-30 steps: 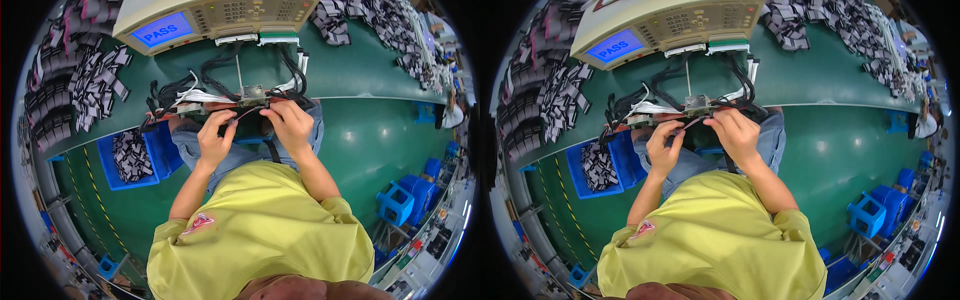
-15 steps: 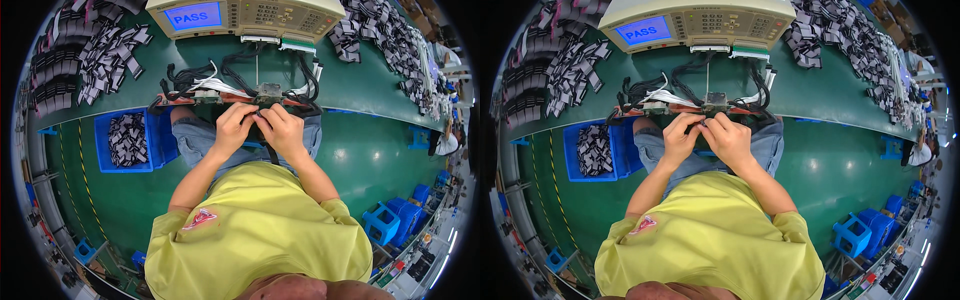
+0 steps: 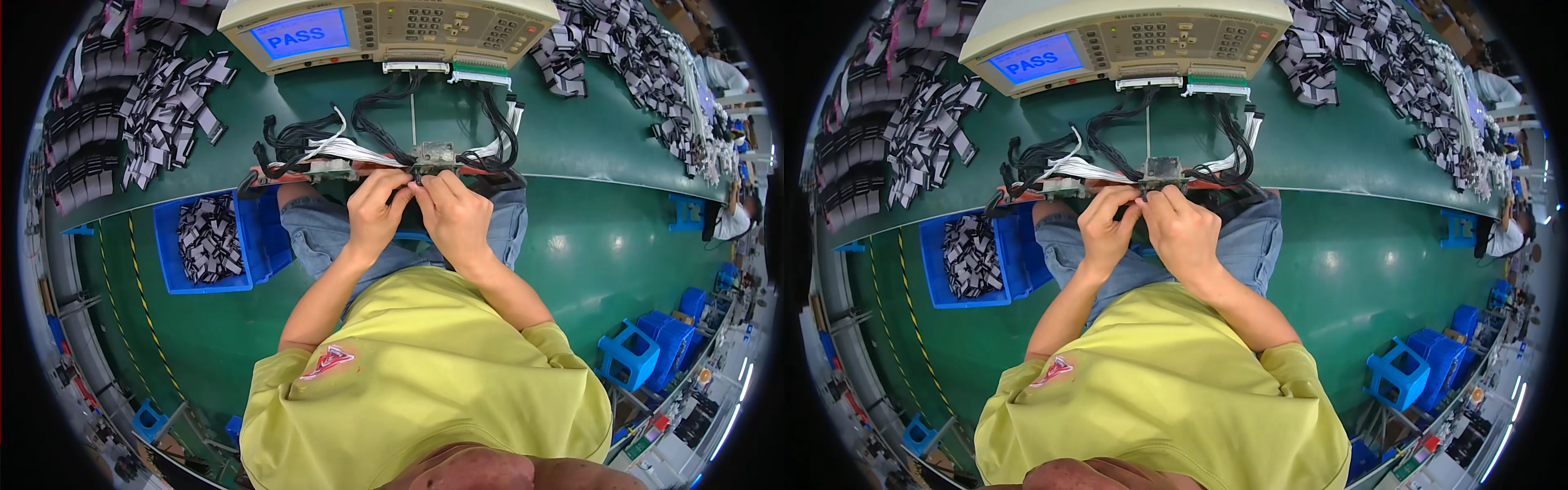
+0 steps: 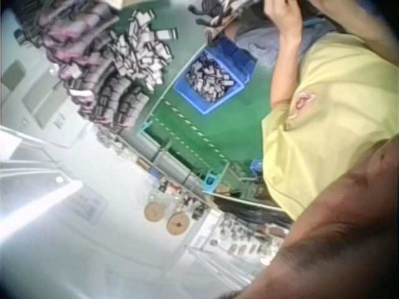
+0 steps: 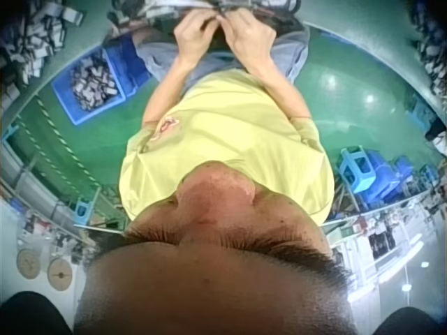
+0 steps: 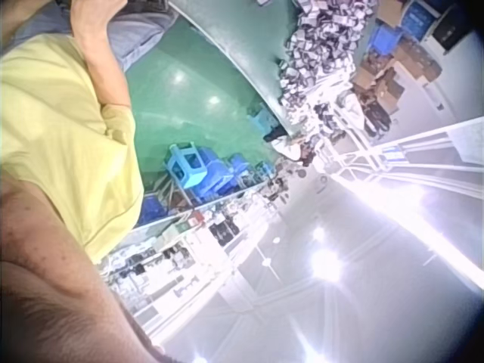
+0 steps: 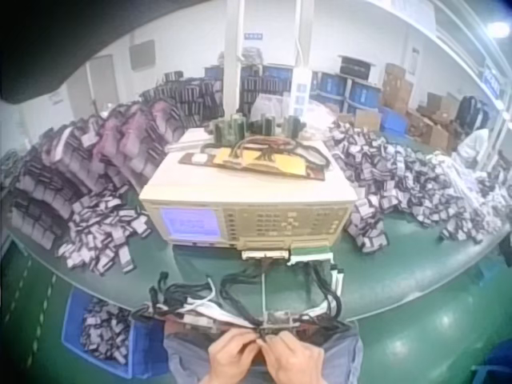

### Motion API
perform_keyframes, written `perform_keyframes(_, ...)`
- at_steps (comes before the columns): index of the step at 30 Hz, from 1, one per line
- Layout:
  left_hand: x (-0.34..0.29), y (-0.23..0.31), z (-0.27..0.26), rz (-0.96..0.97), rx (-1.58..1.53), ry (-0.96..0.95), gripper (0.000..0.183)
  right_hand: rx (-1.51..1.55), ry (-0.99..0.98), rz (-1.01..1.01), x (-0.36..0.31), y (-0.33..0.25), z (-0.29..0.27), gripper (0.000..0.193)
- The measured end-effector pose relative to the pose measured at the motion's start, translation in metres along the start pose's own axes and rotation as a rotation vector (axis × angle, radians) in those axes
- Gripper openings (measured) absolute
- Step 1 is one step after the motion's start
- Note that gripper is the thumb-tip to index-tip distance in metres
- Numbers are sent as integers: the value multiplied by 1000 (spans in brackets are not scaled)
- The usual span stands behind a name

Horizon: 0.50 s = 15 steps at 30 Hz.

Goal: Testing wire harnesses by plugging them into an electronic testing machine and verifying the pass status on the display.

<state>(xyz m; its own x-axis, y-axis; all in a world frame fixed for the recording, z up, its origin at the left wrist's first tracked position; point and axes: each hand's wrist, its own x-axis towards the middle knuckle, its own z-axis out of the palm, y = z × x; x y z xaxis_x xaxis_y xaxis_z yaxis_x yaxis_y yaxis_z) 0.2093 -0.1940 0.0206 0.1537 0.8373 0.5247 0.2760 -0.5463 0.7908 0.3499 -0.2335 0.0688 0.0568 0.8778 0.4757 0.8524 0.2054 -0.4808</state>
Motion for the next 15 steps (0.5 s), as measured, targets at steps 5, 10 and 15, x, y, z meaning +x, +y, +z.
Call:
perform_keyframes(5,1,-4,1,7,-8,-9,22,-42,-30,19,1,-1,-1,11)
perform_keyframes(10,3,-7,2,0,-16,-21,22,-75,-52,43,4,-3,-1,13)
perform_keyframes(15,1,-5,10,-6,54,83,22,-12,73,122,1,-5,15,20)
